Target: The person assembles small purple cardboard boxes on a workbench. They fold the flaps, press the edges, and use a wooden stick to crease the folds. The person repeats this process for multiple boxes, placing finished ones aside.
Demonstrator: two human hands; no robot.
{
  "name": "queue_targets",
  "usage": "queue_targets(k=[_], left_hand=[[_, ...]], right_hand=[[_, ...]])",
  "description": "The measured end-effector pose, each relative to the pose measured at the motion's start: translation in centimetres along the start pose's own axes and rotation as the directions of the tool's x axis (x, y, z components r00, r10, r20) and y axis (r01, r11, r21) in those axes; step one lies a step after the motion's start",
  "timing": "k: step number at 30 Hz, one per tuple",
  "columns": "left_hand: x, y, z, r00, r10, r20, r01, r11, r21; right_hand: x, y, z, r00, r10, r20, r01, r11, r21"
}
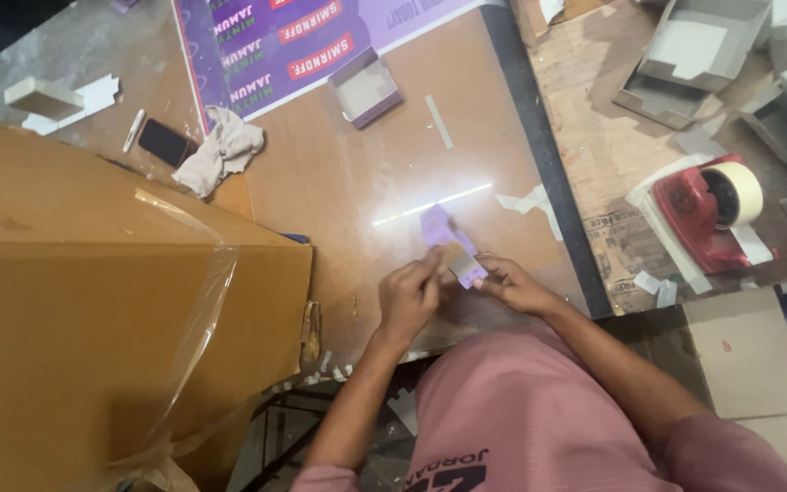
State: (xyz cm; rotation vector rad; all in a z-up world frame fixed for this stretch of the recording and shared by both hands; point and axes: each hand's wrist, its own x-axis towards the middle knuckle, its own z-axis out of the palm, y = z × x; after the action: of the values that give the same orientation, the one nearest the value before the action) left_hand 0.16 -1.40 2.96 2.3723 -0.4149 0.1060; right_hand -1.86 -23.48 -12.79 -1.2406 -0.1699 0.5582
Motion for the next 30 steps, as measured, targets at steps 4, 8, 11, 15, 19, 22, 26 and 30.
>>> queue_targets(k=[4, 8, 11, 15, 19, 22, 26, 30], left_hand=[[-1.0, 1.2, -0.1, 0.992, -0.115, -0.060, 0.115, 0.993, 0.002], [-0.3, 1.5, -0.9, 0.999, 0.001, 0.035, -0.003, 0.999, 0.054], [-0.4, 1.8, -0.5, 0.974, -0.039, 0.221, 0.022, 0.997, 0.079], [-0.9, 1.8, 0.0, 0.952, 0.004, 0.305, -0.027, 0.997, 0.074], [-1.9, 2.0, 1.1, 0.958, -0.079, 0.275, 0.037, 0.987, 0.154], [-1.7, 0.8, 1.4, 0.972, -0.129, 0.195, 0.060, 0.944, 0.325], [0.8, -1.6, 0.9, 0.975, -0.210, 0.072, 0.175, 0.926, 0.335], [1.8, -1.8, 0.3, 0.956, -0.283, -0.070, 0.289, 0.886, 0.363]], right_hand=[[-1.7, -0.7, -0.2, 0.983, 0.174, -0.061, -0.181, 0.972, -0.150], [-1.0, -1.8, 0.4, 1.000, 0.003, 0.009, -0.002, 0.994, -0.113], [-1.4, -1.4, 0.8, 0.994, -0.079, 0.072, 0.078, 0.997, 0.017], [-1.5, 0.1, 1.2, 0.994, -0.107, 0.029, 0.108, 0.992, -0.065], [-1.3, 2.1, 1.6, 1.000, -0.007, -0.012, 0.007, 0.999, -0.037], [-1.2, 3.3, 2.2, 0.999, -0.038, -0.007, 0.037, 0.998, -0.044], [-0.8, 2.9, 2.0, 0.991, 0.088, -0.096, -0.101, 0.985, -0.142], [-0.6, 1.8, 1.8, 1.000, 0.009, 0.002, -0.008, 0.998, -0.062]])
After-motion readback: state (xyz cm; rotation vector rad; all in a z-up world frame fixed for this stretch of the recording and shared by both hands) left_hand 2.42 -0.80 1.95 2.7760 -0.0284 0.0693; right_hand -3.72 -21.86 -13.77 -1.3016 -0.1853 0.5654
